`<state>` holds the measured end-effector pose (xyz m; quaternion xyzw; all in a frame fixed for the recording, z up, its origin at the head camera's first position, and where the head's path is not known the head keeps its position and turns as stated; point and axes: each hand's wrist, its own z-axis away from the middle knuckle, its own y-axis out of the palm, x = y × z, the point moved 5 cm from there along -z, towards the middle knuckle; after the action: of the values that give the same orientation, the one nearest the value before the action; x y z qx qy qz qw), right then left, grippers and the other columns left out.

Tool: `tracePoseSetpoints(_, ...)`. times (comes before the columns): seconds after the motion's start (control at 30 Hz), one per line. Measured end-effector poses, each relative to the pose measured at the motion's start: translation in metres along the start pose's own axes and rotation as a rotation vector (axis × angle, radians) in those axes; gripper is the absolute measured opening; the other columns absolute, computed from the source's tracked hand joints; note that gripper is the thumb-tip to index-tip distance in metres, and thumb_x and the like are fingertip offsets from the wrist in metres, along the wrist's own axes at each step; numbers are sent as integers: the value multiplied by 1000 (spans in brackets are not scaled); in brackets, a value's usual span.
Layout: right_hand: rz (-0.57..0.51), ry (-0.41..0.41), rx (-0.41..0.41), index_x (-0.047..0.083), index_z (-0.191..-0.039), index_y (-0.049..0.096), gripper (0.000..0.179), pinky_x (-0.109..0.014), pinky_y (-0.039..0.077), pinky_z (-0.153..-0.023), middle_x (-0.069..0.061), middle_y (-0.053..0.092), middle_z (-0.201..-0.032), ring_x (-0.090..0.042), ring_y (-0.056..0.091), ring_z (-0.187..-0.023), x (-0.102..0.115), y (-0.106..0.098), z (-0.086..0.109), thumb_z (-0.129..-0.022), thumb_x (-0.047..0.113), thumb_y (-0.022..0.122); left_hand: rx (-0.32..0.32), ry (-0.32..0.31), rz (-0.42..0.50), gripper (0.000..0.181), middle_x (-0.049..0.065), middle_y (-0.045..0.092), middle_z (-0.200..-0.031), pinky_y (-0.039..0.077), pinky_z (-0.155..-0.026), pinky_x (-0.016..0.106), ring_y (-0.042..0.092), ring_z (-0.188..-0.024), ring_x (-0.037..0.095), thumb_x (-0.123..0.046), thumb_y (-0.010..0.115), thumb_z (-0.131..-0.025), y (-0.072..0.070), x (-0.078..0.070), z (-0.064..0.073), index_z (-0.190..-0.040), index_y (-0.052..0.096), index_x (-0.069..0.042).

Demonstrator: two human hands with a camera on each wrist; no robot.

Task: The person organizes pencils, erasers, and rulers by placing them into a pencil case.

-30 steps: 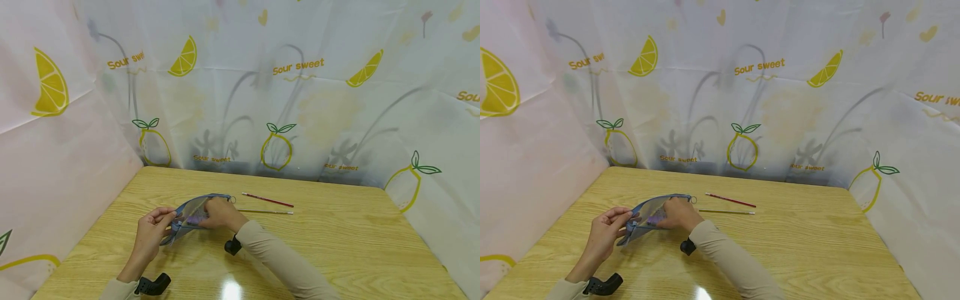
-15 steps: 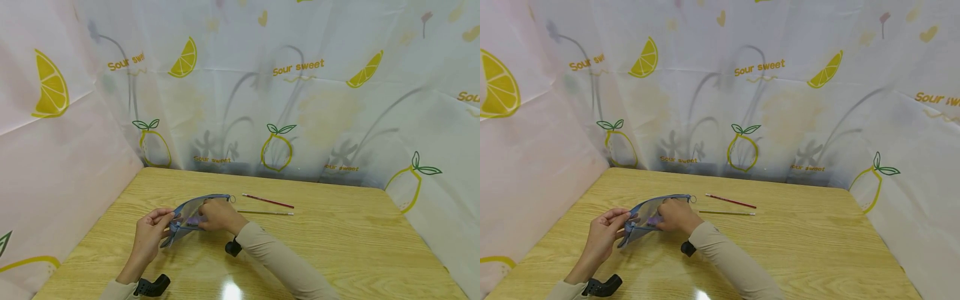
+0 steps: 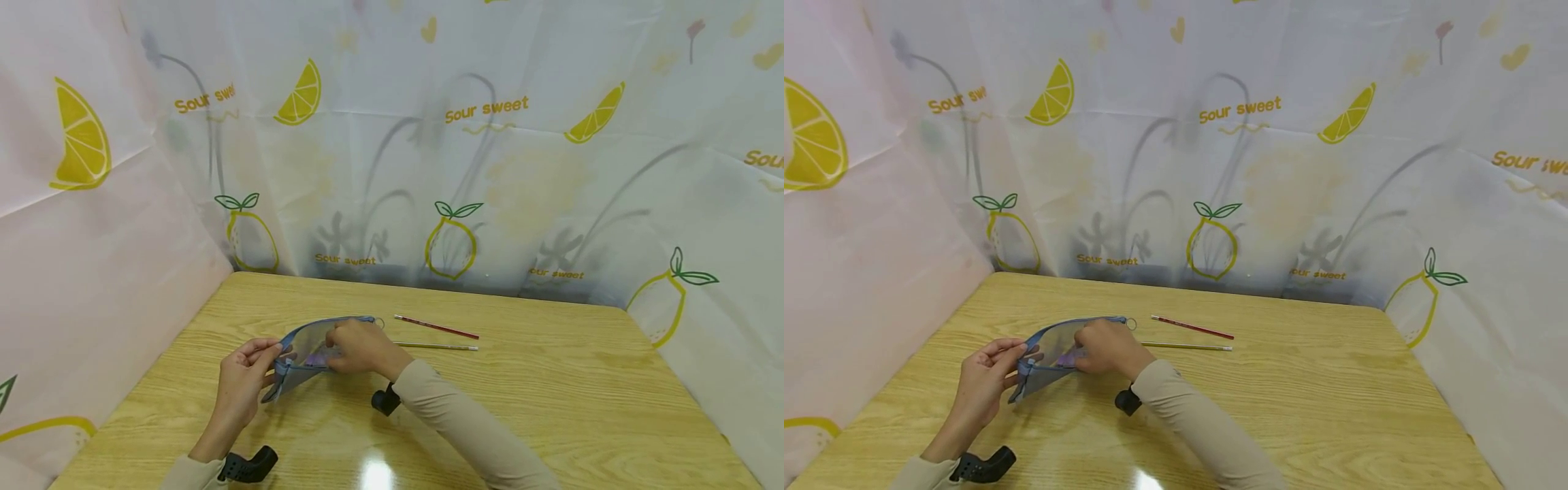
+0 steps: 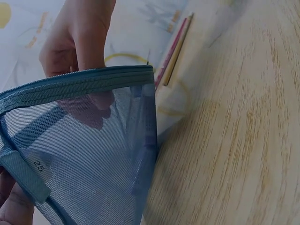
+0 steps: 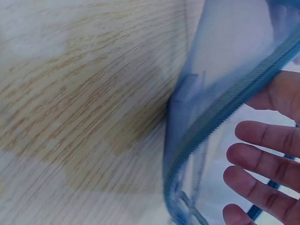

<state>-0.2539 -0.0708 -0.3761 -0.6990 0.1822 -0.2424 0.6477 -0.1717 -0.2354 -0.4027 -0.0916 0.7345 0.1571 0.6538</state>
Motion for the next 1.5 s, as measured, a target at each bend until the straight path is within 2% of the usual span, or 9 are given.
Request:
tracePoseSetpoints(0.17, 11, 21, -5, 19, -112, 72, 26, -25, 50, -60, 5, 64, -109, -12, 62, -92, 1, -5, 4, -91, 33, 67, -7, -7, 7, 26, 2, 73, -83, 55, -57, 27, 70, -74, 14, -10, 64, -95, -1, 0, 0, -105, 59, 14)
tracePoseSetpoints(0.4, 89, 46, -18, 22, -114, 71, 27, -30, 52, -63, 6, 63, -110, -13, 61, -96, 2, -7, 9, -91, 36, 67, 1, -17, 1, 28, 1, 73, -84, 55, -56, 27, 70, -74, 13, -12, 65, -95, -1, 1, 1, -104, 59, 14)
tracePoseSetpoints(0.6, 144, 29, -56, 20, -114, 70, 28, -28, 52, -67, 6, 64, -108, -14, 60, -97, 1, -12, 14, -91, 36, 67, 0, -14, -6, 28, 1, 73, -83, 55, -56, 26, 70, -74, 13, -11, 64, -96, 0, 1, 1, -105, 58, 15)
tracePoseSetpoints(0.77, 187, 20, -110, 21, -113, 68, 24, -25, 48, -62, 6, 63, -107, -13, 59, -94, 0, -20, 21, -93, 32, 63, 3, -11, -3, 29, 2, 73, -84, 55, -57, 27, 70, -75, 13, -11, 63, -96, 1, 1, 0, -106, 58, 15)
tracePoseSetpoints(0.97, 218, -27, -227, 20, -109, 66, 18, -24, 42, -56, 4, 62, -103, -13, 57, -86, -1, -29, 35, -93, 28, 62, 22, -4, 26, 29, 4, 74, -86, 56, -59, 28, 71, -78, 16, -11, 64, -95, 2, 0, -1, -106, 58, 15)
tracePoseSetpoints(1.2, 199, -35, -295, 21, -107, 64, 18, -33, 45, -72, 5, 60, -100, -13, 56, -91, -5, -37, 49, -92, 31, 65, 19, -15, 16, 28, 3, 74, -86, 55, -58, 27, 71, -77, 16, -11, 64, -95, 2, 1, -1, -105, 58, 15)
tracePoseSetpoints(1.5, 179, -46, -322, 22, -107, 65, 19, -37, 47, -78, 6, 61, -100, -14, 56, -92, -10, -44, 60, -90, 29, 69, 30, -14, 20, 29, 3, 74, -86, 56, -58, 28, 71, -77, 16, -12, 64, -95, 1, 2, 1, -106, 58, 15)
